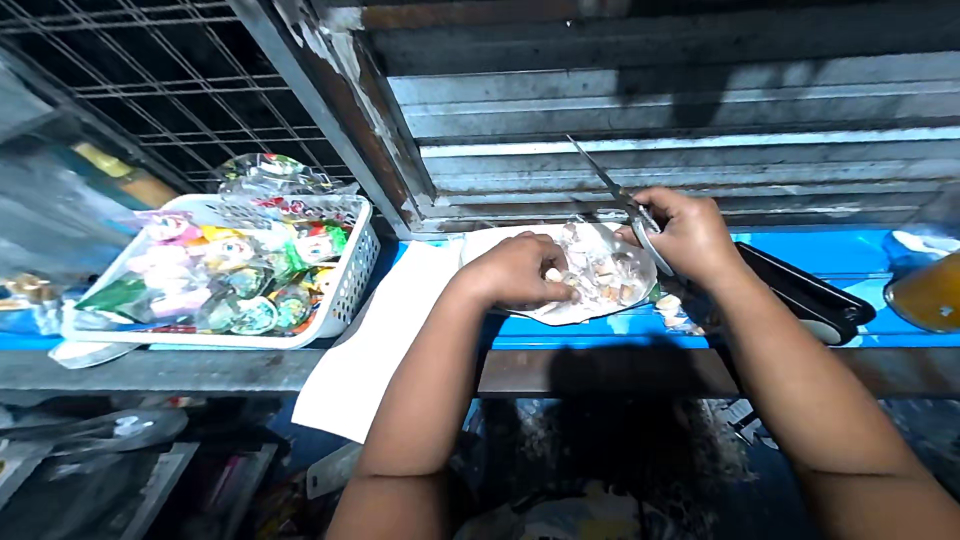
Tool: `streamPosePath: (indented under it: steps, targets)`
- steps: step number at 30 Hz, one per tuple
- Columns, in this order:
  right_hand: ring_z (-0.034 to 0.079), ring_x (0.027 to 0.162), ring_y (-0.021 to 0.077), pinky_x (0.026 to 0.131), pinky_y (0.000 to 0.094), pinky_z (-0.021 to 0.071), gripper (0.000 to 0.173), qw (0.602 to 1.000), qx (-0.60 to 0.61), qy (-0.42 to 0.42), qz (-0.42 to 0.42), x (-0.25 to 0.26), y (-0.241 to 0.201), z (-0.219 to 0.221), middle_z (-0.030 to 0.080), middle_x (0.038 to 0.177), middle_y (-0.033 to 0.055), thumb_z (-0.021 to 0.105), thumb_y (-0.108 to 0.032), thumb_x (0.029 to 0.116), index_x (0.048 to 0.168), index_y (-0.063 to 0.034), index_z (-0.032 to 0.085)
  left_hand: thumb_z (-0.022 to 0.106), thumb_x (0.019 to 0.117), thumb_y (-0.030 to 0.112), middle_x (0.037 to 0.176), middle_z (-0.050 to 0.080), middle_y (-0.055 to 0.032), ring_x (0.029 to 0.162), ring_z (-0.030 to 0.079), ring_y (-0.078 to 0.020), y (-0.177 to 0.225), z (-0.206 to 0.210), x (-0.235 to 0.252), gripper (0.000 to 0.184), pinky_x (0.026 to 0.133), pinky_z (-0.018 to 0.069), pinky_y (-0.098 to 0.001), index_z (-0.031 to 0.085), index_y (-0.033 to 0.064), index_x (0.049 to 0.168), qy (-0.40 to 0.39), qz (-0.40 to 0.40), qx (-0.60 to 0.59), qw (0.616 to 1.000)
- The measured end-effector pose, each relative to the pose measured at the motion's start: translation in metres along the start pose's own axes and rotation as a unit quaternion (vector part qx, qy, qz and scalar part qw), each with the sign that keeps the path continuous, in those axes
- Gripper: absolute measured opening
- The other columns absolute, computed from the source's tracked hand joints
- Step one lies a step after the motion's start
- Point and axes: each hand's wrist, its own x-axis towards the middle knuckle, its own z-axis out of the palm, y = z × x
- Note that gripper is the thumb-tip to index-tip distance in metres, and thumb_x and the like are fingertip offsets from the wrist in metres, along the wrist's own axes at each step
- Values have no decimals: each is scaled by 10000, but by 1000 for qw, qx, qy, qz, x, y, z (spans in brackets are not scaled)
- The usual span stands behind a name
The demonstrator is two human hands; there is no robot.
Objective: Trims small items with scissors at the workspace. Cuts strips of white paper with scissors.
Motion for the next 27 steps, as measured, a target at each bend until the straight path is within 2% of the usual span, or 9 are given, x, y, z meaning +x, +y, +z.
streamPosePath:
  steps: [2, 4, 6, 9, 13, 17, 19, 23, 27]
  targets:
    - [696, 776, 208, 745, 464, 575, 409, 998, 45, -33, 22, -2, -4, 3, 734, 915, 94, 837, -235, 863, 1208, -80, 680, 815, 858, 374, 1099, 690, -88, 1097, 617, -288, 0, 3, 2, 342, 956, 475, -550, 745, 87, 1032, 5, 12, 29, 999]
    - [708, 767, 161, 714, 385, 596, 408, 991, 116, -54, 24, -4, -9, 6, 747, 929, 66, 851, -145, 842, 1193, -75, 655, 747, 912, 168, 1030, 694, -113, 1044, 638, -289, 1, 4, 5, 129, 934, 483, -526, 732, 40, 908, 38, 42, 34, 998]
    - [723, 777, 96, 689, 275, 606, 415, 971, 221, -88, 39, -7, -16, 8, 763, 964, 28, 830, -38, 828, 1190, -74, 630, 699, 936, 75, 969, 688, -98, 920, 660, -204, 3, 6, 4, 85, 844, 540, -413, 711, 21, 871, 85, 80, -27, 993]
    - [714, 766, 45, 642, 191, 582, 426, 937, 331, -108, 19, -13, -23, 12, 770, 981, 3, 784, 53, 809, 1176, -78, 612, 679, 957, 74, 929, 713, -43, 856, 663, -63, 11, 11, 3, 67, 829, 545, -272, 714, 16, 958, 151, 106, -150, 971]
    - [684, 737, 15, 628, 170, 567, 453, 935, 346, -75, -3, -16, -26, 19, 749, 933, -21, 825, 52, 764, 1151, -79, 629, 654, 981, 71, 868, 703, 14, 735, 609, 42, 18, 20, 8, 81, 710, 514, -147, 715, 17, 975, 212, 94, -248, 941]
    - [676, 716, 24, 640, 186, 580, 418, 938, 344, -46, -5, -18, -29, 27, 727, 897, -19, 805, 47, 784, 1144, -66, 625, 637, 1004, 88, 660, 605, 37, 557, 509, 14, 23, 26, 12, 70, 551, 424, -165, 638, 28, 967, 216, 40, -282, 934]
    - [665, 686, 15, 633, 184, 576, 397, 941, 335, -36, -5, -17, -28, 27, 719, 862, -26, 793, 32, 803, 1148, -62, 621, 581, 1037, 96, 735, 657, 8, 607, 592, -8, 27, 26, 12, 85, 608, 503, -187, 601, 22, 1072, 198, 27, -334, 921]
    - [642, 678, -3, 634, 164, 573, 390, 945, 327, 13, -9, -13, -21, 20, 683, 848, -45, 760, 41, 838, 1182, -53, 604, 579, 1018, 48, 964, 702, -69, 815, 691, -90, 26, 22, 11, 523, 773, 591, -270, 378, 33, 1501, 102, 57, -389, 914]
    - [636, 706, -22, 675, 150, 559, 393, 941, 331, 67, 1, -8, -16, 13, 679, 854, -66, 760, 44, 837, 1180, -49, 591, 625, 984, -11, 1017, 719, -100, 795, 698, -109, 27, 19, 11, 597, 740, 590, -274, 399, 72, 1531, 91, 10, -325, 941]
